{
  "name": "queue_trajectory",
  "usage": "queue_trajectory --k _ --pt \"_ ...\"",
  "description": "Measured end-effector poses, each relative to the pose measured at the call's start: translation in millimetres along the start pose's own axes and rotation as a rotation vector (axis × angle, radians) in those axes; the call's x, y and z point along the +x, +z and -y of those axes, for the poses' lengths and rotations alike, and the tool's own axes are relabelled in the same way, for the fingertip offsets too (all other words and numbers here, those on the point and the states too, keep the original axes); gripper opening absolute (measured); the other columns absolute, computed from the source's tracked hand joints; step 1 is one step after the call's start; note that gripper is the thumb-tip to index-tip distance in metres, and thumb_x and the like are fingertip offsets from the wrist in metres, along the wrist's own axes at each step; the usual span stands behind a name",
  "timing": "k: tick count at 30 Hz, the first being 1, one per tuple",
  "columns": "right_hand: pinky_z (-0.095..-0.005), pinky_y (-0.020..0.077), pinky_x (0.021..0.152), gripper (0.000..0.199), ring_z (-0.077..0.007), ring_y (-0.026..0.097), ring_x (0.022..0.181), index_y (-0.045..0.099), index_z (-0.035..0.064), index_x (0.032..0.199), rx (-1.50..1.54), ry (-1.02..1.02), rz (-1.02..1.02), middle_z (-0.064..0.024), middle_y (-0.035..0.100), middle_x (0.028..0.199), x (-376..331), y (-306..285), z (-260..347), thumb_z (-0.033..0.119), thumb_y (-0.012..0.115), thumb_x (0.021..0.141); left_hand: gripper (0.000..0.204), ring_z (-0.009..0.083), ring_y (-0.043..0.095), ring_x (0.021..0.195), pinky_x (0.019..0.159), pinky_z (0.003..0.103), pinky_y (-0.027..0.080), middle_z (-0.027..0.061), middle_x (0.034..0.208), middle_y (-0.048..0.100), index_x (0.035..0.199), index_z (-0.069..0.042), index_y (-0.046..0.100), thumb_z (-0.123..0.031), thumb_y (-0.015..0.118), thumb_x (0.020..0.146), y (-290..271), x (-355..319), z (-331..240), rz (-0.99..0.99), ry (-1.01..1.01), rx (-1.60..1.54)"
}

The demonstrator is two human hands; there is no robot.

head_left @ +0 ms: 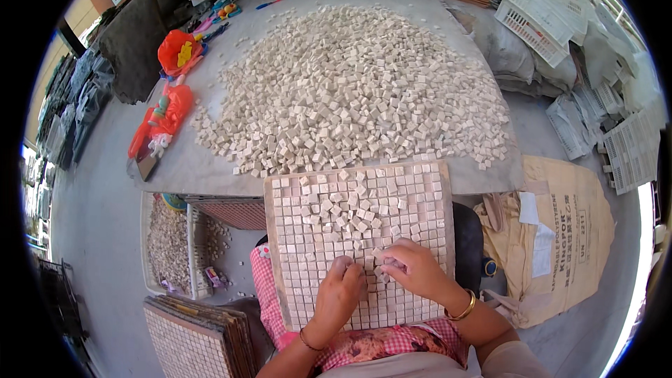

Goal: The person sits on the floor and places small white cubes from a large pile onto a square mesh board. They pick up individual cubes and press them into the grid cells of the board, filling the surface area systematically.

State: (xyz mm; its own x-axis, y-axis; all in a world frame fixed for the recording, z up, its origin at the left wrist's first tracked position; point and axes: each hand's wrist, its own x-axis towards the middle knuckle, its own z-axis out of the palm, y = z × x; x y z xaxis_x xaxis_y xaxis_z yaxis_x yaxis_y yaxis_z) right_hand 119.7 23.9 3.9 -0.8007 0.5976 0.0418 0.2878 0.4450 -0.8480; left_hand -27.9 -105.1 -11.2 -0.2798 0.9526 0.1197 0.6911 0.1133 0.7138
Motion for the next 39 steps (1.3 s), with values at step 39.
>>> queue_trajectory --k 39 --pt "-0.0350 0.0480 0.055 0.014 -0.0250 0.058 0.065 0.066 0.0067 0.086 -0.324 -0.141 0.004 -0.0064 0.054 0.076 -10 30 22 0.014 0.071 0.076 0.033 0.0222 0.052 0.064 0.055 0.034 0.043 0.0060 0.070 0.052 0.109 -0.004 0.067 -0.001 0.065 0.076 -14 6 24 -0.168 0.062 0.072"
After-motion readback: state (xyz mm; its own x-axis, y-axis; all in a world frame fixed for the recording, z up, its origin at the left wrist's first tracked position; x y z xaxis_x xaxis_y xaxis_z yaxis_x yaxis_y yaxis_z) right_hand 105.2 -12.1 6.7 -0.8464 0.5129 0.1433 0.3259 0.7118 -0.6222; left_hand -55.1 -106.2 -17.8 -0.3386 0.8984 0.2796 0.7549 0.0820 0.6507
